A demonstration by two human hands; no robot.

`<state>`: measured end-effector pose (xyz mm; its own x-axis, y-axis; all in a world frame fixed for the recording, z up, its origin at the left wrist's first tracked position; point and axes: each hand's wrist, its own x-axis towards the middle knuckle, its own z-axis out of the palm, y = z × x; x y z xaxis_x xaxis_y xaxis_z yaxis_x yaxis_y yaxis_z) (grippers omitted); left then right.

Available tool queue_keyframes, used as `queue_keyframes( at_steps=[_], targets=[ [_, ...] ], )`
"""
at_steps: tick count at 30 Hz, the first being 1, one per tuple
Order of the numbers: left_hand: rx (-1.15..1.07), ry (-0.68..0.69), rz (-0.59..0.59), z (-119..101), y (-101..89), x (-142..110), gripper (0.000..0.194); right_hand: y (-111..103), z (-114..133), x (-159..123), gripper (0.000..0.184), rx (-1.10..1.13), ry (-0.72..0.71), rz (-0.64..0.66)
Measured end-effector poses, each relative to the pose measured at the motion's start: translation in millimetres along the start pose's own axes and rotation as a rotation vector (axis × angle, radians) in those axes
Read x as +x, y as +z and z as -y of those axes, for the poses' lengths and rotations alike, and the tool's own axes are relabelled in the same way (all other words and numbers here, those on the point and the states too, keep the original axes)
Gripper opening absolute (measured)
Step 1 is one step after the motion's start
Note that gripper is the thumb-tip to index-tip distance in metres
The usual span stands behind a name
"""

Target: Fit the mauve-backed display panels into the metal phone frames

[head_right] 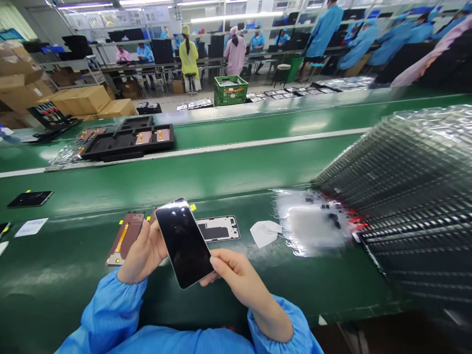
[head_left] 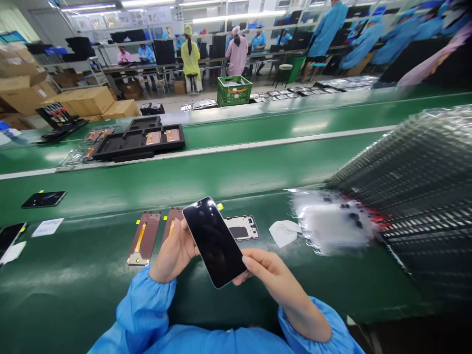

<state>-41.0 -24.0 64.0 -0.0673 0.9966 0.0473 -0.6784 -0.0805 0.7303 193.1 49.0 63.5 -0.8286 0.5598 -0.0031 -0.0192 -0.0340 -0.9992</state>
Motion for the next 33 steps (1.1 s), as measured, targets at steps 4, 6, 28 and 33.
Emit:
queue_keyframes(
  at_steps=[4, 6, 28, 33],
  targets=[
    [0.336, -0.033, 0.199, 10, 9.6, -11, 0.049, -1, -4, 1, 0.034, -0.014, -0.077, -0.174],
    [0.512, -0.101, 0.192, 17, 14.6, -17, 0.045, -1, -4, 3, 0.033, -0.034, -0.105, -0.228],
    [0.750, -0.116, 0.021, 26, 21.4, -27, 0.046, 10, 3, -2, 0.043, 0.214, -0.087, -0.201],
    [0.601, -0.242, 0.140, 22, 10.1, -17, 0.042, 5, -3, 5, 0.045, -0.021, -0.024, -0.270]
  ],
)
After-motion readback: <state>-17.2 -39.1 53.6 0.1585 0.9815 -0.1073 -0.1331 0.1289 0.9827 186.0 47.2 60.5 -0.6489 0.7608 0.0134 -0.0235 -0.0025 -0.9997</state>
